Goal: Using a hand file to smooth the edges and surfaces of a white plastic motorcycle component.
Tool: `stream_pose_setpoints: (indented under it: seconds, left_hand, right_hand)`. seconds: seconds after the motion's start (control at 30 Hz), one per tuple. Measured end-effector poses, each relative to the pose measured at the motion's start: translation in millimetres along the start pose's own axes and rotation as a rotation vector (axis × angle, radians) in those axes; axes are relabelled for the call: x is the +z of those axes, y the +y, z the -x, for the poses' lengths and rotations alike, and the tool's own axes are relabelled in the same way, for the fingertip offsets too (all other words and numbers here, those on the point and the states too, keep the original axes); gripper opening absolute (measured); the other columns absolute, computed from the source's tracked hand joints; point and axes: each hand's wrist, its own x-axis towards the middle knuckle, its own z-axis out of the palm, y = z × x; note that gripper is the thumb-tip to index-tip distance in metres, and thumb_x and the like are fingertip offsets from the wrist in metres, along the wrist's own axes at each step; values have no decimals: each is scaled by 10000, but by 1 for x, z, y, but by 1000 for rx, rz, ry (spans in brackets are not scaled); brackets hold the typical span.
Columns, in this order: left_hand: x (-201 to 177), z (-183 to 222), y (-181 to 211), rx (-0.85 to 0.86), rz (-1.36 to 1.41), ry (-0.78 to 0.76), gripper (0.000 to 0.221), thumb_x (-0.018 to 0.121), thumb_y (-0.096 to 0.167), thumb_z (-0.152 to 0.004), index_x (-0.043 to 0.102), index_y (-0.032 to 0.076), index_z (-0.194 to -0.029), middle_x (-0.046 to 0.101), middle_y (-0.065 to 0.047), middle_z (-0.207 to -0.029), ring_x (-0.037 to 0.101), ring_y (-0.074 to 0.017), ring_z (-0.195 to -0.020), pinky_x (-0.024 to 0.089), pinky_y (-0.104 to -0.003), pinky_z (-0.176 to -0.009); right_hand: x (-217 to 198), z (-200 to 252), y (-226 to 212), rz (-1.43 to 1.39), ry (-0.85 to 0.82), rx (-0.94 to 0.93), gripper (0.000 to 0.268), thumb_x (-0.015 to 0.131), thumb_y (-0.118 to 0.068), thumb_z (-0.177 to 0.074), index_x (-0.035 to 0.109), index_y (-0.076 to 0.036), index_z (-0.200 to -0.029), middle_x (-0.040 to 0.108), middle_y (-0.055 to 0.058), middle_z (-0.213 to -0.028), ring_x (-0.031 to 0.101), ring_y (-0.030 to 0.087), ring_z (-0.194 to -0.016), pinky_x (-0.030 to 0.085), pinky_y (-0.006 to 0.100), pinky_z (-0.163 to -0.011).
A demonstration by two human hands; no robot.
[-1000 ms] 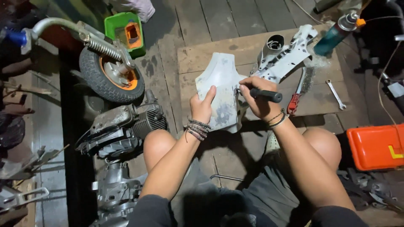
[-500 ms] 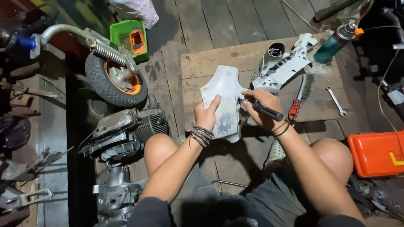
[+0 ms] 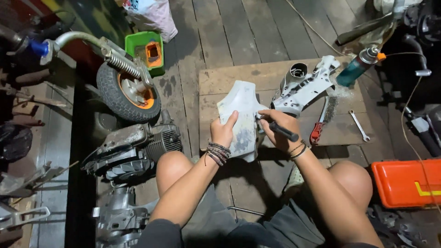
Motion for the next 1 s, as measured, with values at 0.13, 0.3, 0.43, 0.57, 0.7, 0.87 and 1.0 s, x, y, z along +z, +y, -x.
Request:
stream_pose_setpoints:
  seconds: [0.13, 0.3, 0.43, 0.57, 0.7, 0.87, 1.0]
  left_hand:
    - [-1, 8, 11, -12, -22, 8, 429, 831, 422, -836, 776, 27, -995, 771, -106, -974, 696, -221, -1029, 530, -432, -906]
    - [-2, 2, 4, 16, -11, 1, 465, 812, 459, -865, 793, 28, -1036, 769, -123, -982, 696, -247, -1036, 534, -435, -897]
    - [-3, 1, -1, -19, -7, 35, 495, 845, 445, -816, 763, -3, -1011, 756, -138, -1004, 677, -254, -1060, 513, -457, -928]
    - [-2, 2, 8, 104, 44, 32, 420, 838, 448, -837, 784, 52, -967, 767, -95, -960, 674, -193, -1042, 515, -420, -933]
    - [-5, 3, 13, 161, 62, 37, 432, 825, 454, -860, 777, 45, -990, 767, -105, -988, 670, -194, -1067, 505, -426, -951]
    - [-6, 1, 10, 194, 83, 8, 427, 823, 434, -875, 778, 34, -1016, 760, -103, -1008, 655, -191, -1079, 496, -447, -973]
    - [-6, 3, 19, 215, 100, -3, 407, 812, 414, -888, 772, 29, -1013, 760, -102, -1011, 660, -191, -1080, 502, -449, -959]
  right_hand:
    - [-2, -3, -4, -38, 25, 15, 227, 663, -144, -989, 771, -115, -1187, 774, 108, -850, 748, 333, -823, 601, 422, -753]
    - [-9, -6, -13, -68, 59, -15, 209, 637, -139, -1033, 786, -117, -1178, 783, 95, -899, 744, 319, -822, 595, 395, -775]
    - [-13, -6, -16, -44, -22, 0, 175, 683, -155, -998, 762, -93, -1141, 755, 171, -861, 727, 410, -833, 587, 490, -737]
    - [-15, -8, -15, -123, 20, 23, 225, 692, -90, -1008, 767, -97, -1220, 778, 128, -888, 751, 338, -842, 589, 425, -777]
    - [-14, -8, -11, -330, 54, 137, 235, 694, -21, -993, 766, -69, -1211, 773, 140, -879, 754, 246, -820, 586, 385, -782]
    - [-13, -7, -10, -369, 89, 152, 207, 709, -21, -1000, 757, -43, -1201, 777, 160, -909, 760, 267, -832, 587, 390, -766]
    - [-16, -9, -16, -367, 90, 127, 203, 709, -10, -996, 761, -25, -1192, 779, 168, -916, 762, 265, -826, 590, 386, -745]
